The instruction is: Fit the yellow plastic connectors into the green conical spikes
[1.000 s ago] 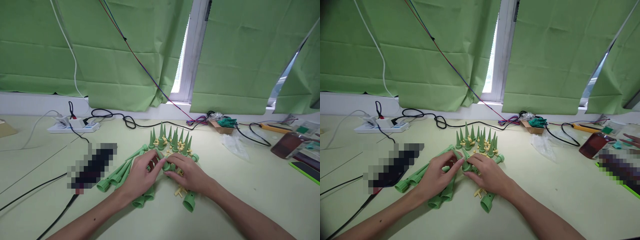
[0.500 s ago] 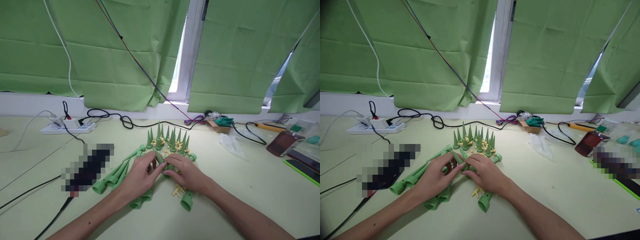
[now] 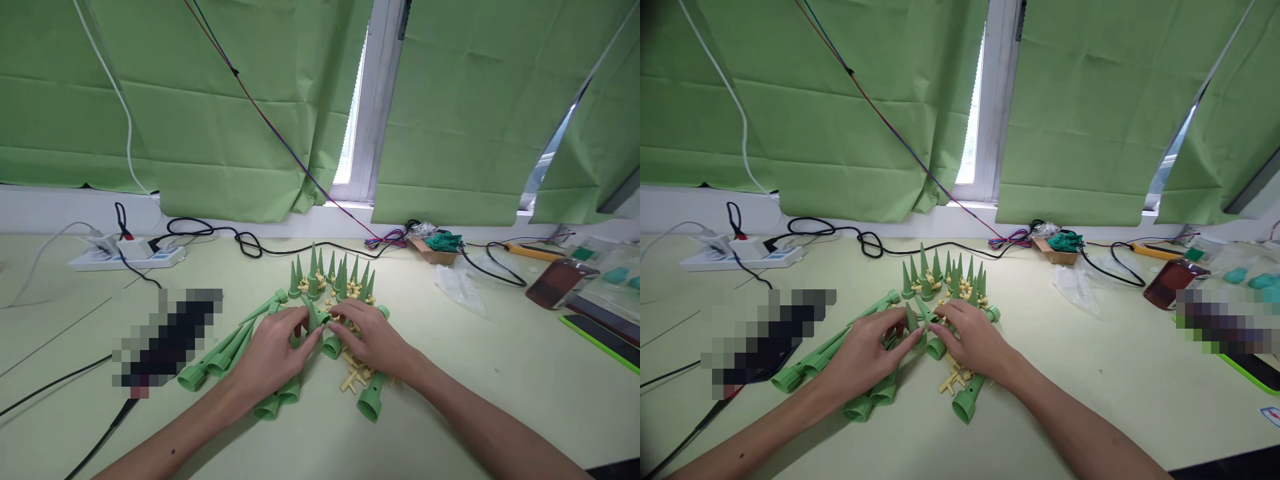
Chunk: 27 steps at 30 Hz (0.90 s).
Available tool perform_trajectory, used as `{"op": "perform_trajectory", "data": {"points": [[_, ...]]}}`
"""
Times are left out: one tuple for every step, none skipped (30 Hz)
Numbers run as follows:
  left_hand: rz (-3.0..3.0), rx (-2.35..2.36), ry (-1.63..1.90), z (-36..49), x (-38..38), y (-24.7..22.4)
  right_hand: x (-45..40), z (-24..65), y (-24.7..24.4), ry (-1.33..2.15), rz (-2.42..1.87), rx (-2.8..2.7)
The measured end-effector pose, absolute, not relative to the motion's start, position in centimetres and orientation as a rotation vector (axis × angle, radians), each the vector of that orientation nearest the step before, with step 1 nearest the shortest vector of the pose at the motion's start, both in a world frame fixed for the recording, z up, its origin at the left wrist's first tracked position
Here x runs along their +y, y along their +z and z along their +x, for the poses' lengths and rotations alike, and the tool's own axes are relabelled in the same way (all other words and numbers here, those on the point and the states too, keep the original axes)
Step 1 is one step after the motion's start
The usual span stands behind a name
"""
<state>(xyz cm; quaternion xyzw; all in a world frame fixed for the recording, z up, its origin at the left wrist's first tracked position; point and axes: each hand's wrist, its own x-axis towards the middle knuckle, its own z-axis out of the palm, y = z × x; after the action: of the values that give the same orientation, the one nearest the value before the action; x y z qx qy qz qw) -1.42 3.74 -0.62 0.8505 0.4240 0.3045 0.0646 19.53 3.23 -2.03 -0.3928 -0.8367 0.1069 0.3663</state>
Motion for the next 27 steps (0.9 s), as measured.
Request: {"op": "perform_trajectory", "data": {"points": [[2.558,1.284,0.891,-1.44,3.72,-0.63,3.3,19.58,-2.07,0.279,-1.024,-2.145],[2.55,1.291,0.867,-1.45,3.71,-0.64,3.37,19.63,-2.12,0.279,-1.034,-2.14],[2.545,1.297,0.847,-1.46,3.7,-0.64,3.43,19.67,-2.16,0.277,-1.041,-2.138],[2.542,1.3,0.831,-1.46,3.71,-0.64,3.48,19.69,-2.21,0.274,-1.049,-2.136],[2.539,1.304,0.815,-1.45,3.72,-0.64,3.51,19.7,-2.26,0.272,-1.056,-2.137],[2.536,1.304,0.799,-1.43,3.73,-0.63,3.53,19.7,-2.3,0.271,-1.063,-2.139],[2.533,1.3,0.783,-1.42,3.76,-0.62,3.55,19.68,-2.32,0.27,-1.07,-2.143],[2.531,1.294,0.768,-1.4,3.79,-0.61,3.56,19.65,-2.34,0.27,-1.076,-2.149],[2.529,1.283,0.753,-1.38,3.82,-0.61,3.56,19.62,-2.34,0.269,-1.081,-2.157],[2.525,1.276,0.739,-1.37,3.86,-0.61,3.55,19.59,-2.33,0.268,-1.087,-2.166],[2.52,1.271,0.724,-1.35,3.89,-0.62,3.55,19.56,-2.31,0.268,-1.093,-2.175],[2.515,1.267,0.705,-1.34,3.92,-0.62,3.53,19.55,-2.28,0.269,-1.1,-2.183],[2.511,1.267,0.683,-1.32,3.94,-0.63,3.52,19.53,-2.25,0.27,-1.107,-2.19],[2.506,1.269,0.659,-1.31,3.97,-0.65,3.5,19.53,-2.22,0.273,-1.114,-2.197],[2.5,1.271,0.637,-1.3,3.99,-0.66,3.48,19.53,-2.2,0.276,-1.121,-2.202],[2.495,1.272,0.621,-1.3,4.0,-0.66,3.45,19.53,-2.18,0.279,-1.127,-2.206],[2.489,1.273,0.61,-1.3,4.02,-0.67,3.44,19.54,-2.17,0.283,-1.132,-2.21],[2.483,1.275,0.604,-1.31,4.03,-0.66,3.42,19.54,-2.16,0.286,-1.136,-2.213],[2.478,1.277,0.6,-1.32,4.04,-0.65,3.42,19.54,-2.15,0.289,-1.138,-2.216],[2.474,1.281,0.596,-1.33,4.05,-0.63,3.42,19.55,-2.14,0.29,-1.139,-2.218],[2.471,1.284,0.593,-1.33,4.06,-0.6,3.43,19.55,-2.13,0.289,-1.139,-2.219],[2.468,1.286,0.594,-1.34,4.07,-0.58,3.44,19.56,-2.12,0.289,-1.139,-2.219],[2.464,1.284,0.595,-1.34,4.09,-0.55,3.46,19.56,-2.12,0.288,-1.14,-2.22],[2.461,1.28,0.596,-1.33,4.11,-0.52,3.47,19.56,-2.12,0.287,-1.141,-2.219],[2.458,1.276,0.599,-1.32,4.13,-0.5,3.49,19.56,-2.13,0.287,-1.142,-2.218],[2.455,1.273,0.603,-1.31,4.16,-0.49,3.5,19.57,-2.15,0.287,-1.143,-2.218],[2.451,1.271,0.609,-1.3,4.19,-0.51,3.51,19.56,-2.17,0.286,-1.143,-2.219]]}}
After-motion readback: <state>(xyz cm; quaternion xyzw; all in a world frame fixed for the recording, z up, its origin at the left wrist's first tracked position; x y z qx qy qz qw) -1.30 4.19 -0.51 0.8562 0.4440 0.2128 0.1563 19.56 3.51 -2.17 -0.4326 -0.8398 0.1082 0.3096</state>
